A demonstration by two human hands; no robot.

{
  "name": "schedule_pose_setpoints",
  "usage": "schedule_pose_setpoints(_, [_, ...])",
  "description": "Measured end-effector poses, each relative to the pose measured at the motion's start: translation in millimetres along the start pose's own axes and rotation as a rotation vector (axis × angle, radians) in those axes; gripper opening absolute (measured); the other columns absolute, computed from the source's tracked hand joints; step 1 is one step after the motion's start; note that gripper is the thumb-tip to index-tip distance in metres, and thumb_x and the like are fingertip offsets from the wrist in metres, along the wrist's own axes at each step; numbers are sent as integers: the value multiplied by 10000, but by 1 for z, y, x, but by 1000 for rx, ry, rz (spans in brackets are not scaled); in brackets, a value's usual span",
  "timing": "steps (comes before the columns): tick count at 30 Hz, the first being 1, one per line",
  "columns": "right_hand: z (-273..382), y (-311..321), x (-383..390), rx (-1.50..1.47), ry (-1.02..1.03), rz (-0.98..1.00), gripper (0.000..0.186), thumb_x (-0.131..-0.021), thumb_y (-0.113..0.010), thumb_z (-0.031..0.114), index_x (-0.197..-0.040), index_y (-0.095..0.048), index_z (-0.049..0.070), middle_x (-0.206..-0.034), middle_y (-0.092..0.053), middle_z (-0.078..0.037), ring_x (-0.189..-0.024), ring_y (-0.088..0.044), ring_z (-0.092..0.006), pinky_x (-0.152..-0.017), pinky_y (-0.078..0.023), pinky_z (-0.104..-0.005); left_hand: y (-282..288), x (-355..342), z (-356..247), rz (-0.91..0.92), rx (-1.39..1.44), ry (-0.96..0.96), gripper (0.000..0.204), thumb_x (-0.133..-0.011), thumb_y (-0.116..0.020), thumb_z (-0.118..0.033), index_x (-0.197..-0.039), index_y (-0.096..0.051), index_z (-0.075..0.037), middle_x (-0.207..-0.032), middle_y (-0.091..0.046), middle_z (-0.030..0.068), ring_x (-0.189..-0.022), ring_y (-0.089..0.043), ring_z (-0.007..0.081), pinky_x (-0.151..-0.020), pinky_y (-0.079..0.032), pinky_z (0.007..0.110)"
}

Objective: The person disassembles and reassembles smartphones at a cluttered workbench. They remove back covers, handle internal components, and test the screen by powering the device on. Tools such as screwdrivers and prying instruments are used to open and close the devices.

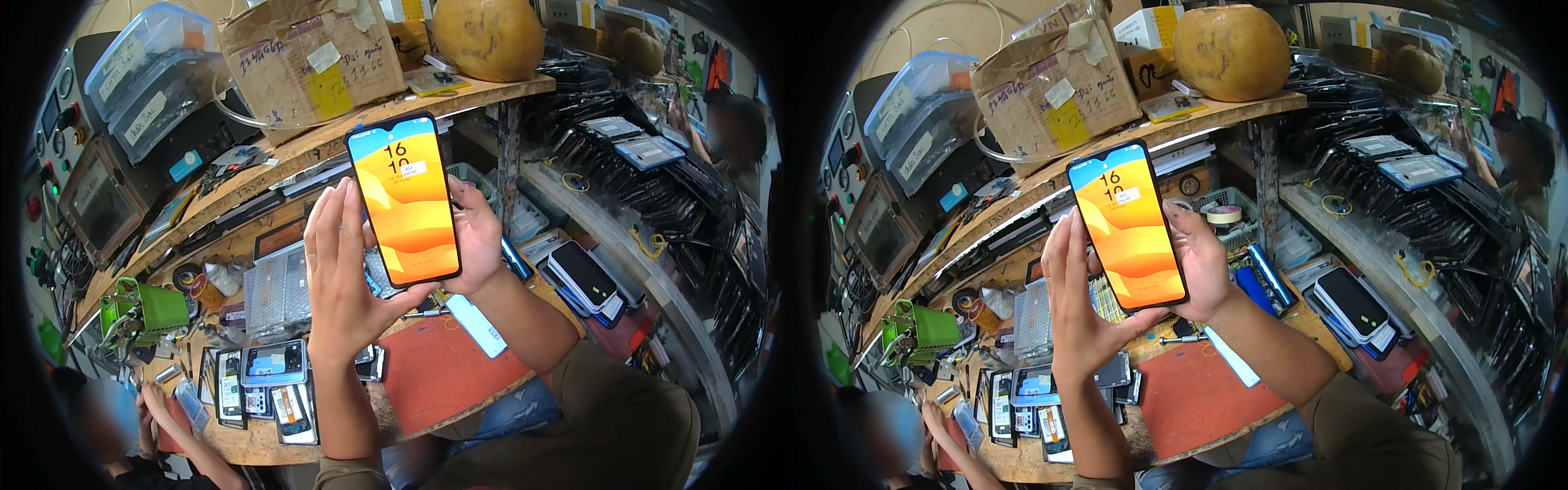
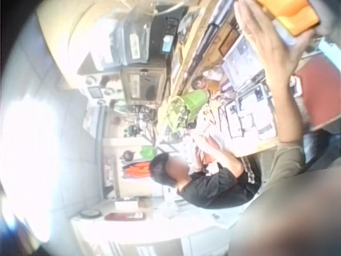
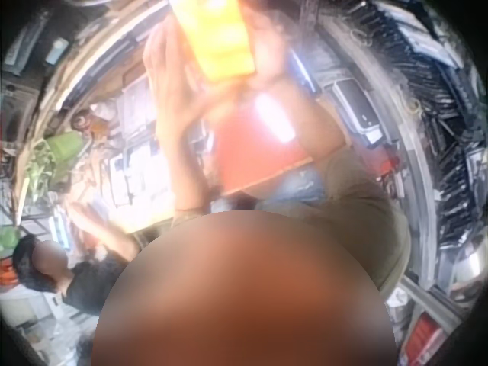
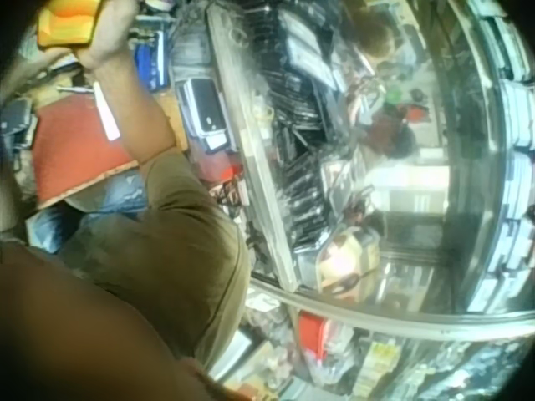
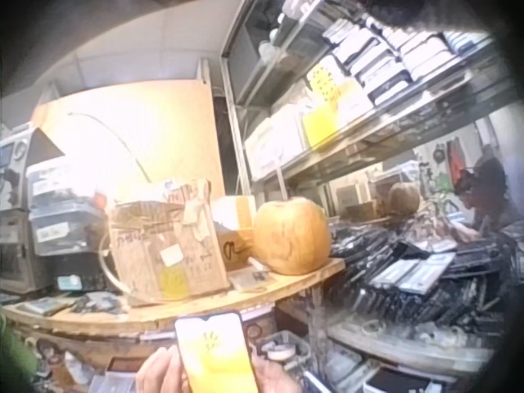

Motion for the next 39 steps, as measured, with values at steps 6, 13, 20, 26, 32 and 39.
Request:
schedule_pose_setpoints(6, [2,4,-8,0,-7,131,732,-1111,-364,536,-1570,-494,-19,-1465,-641,-245,-1263,-676,-426,-1108,-541,-529,-6,1,3,29,77,47,1330,-634,-1005,-413,-1677,-309,30,-1631,-423,253,-1480,-430,451,-1223,-365,546])
schedule_pose_setpoints(13, [7,6,-6,8,-11,83,783,-1098,-341,567,-1572,-478,-41,-1400,-654,-286,-1222,-689,-433,-1027,-597,-509,-5,2,5,43,338,76,1254,-724,-947,-380,-1689,-266,40,-1596,-444,275,-1432,-458,425,-1181,-391,522])
schedule_pose_setpoints(20, [7,1,-8,24,9,162,765,-1114,-334,545,-1581,-471,-46,-1445,-631,-288,-1205,-695,-474,-1006,-619,-538,-3,4,10,45,424,106,1193,-768,-905,-340,-1683,-257,65,-1559,-475,290,-1389,-479,413,-1143,-414,498])
schedule_pose_setpoints(26, [10,-2,-6,15,4,143,770,-1115,-330,547,-1583,-466,-48,-1452,-615,-312,-1219,-686,-489,-977,-644,-527,-3,5,9,74,365,101,1214,-764,-913,-337,-1683,-230,68,-1553,-466,302,-1389,-483,423,-1159,-406,511])
schedule_pose_setpoints(32, [9,1,-8,69,-18,145,786,-1104,-337,563,-1572,-482,-52,-1418,-622,-336,-1234,-676,-494,-1002,-624,-533,-15,10,8,163,550,208,1379,-763,-926,-300,-1708,14,52,-1576,-410,337,-1407,-503,448,-1196,-395,521])
schedule_pose_setpoints(39, [4,8,-9,74,-40,100,783,-1101,-345,569,-1566,-496,-43,-1431,-633,-303,-1236,-681,-469,-1051,-590,-528,-10,7,8,164,473,140,1308,-747,-931,-296,-1701,-104,46,-1565,-421,320,-1412,-491,461,-1189,-398,531])
Point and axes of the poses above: each hand's wrist, its own x-axis away from the middle knuckle, its own y-axis out of the back of the hand, z = x × y, the point moved 4 cm from there along -x, towards the middle knuckle
